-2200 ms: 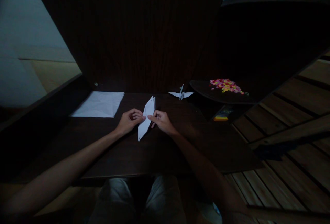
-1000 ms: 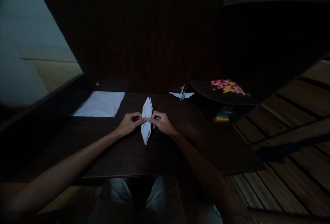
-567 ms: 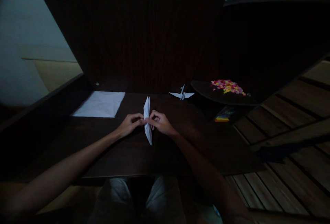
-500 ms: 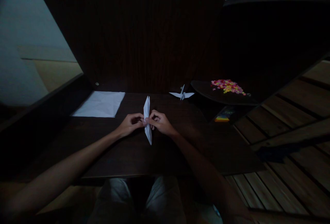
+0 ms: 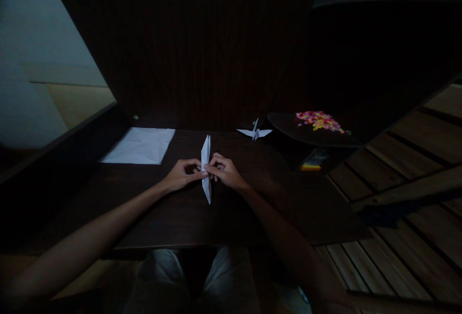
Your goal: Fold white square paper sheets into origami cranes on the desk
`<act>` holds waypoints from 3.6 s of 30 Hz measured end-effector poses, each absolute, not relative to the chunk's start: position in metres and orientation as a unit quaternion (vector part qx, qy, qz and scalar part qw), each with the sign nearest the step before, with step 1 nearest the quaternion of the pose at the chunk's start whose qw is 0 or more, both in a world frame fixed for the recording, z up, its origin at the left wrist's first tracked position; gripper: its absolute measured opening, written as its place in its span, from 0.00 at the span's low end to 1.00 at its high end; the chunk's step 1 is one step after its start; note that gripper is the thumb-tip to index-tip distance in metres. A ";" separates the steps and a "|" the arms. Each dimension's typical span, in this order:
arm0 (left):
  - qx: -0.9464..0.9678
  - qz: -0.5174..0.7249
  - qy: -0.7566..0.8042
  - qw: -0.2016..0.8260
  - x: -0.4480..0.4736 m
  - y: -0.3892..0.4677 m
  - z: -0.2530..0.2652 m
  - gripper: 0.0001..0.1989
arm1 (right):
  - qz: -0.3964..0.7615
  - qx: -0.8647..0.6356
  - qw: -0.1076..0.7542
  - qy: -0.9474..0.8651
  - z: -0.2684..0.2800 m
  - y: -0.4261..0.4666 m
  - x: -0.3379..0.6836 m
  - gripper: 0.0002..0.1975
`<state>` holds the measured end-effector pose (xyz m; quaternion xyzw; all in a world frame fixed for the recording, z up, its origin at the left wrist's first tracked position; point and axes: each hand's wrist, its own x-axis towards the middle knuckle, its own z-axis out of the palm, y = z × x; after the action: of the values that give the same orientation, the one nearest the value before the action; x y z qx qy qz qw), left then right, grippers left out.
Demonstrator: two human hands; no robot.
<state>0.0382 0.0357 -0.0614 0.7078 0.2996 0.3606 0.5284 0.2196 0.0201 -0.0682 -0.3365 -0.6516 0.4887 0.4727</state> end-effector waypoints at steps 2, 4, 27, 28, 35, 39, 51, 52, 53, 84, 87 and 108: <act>0.704 0.356 0.296 0.539 0.038 0.036 -0.062 0.15 | 0.490 -0.336 0.475 -0.649 -0.068 0.020 0.220 0.16; 0.699 0.355 0.290 0.549 0.038 0.037 -0.063 0.15 | 0.492 -0.335 0.477 -0.647 -0.068 0.020 0.221 0.16; 0.628 0.396 0.337 0.579 0.037 0.043 -0.065 0.10 | 0.563 -0.349 0.468 -0.585 -0.070 0.021 0.218 0.15; 0.629 0.396 0.340 0.576 0.038 0.043 -0.065 0.11 | 0.559 -0.346 0.469 -0.591 -0.069 0.021 0.218 0.15; 0.601 0.443 0.311 0.587 0.039 0.047 -0.070 0.13 | 0.531 -0.342 0.491 -0.600 -0.068 0.023 0.219 0.14; 0.536 0.432 0.307 0.658 0.039 0.048 -0.074 0.14 | 0.556 -0.342 0.504 -0.565 -0.071 0.024 0.219 0.13; 0.506 0.328 0.220 0.767 0.041 0.038 -0.066 0.17 | 0.572 -0.330 0.497 -0.563 -0.081 0.029 0.220 0.18; 0.506 0.325 0.223 0.767 0.041 0.038 -0.066 0.17 | 0.572 -0.330 0.494 -0.566 -0.081 0.029 0.220 0.18; 0.505 0.323 0.228 0.767 0.041 0.038 -0.067 0.17 | 0.570 -0.331 0.493 -0.568 -0.081 0.029 0.221 0.18; 0.474 0.360 0.266 0.759 0.043 0.041 -0.074 0.18 | 0.504 -0.381 0.539 -0.557 -0.072 0.024 0.221 0.17; 0.484 0.360 0.257 0.755 0.043 0.041 -0.073 0.19 | 0.493 -0.389 0.531 -0.570 -0.070 0.022 0.220 0.17; 0.534 0.367 0.338 0.683 0.041 0.039 -0.066 0.19 | 0.533 -0.360 0.536 -0.546 -0.071 0.021 0.214 0.25</act>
<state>0.0410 0.0388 -0.0661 0.5343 0.3375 0.3670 0.6825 0.2143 0.0213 -0.0706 -0.3597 -0.5463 0.5332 0.5365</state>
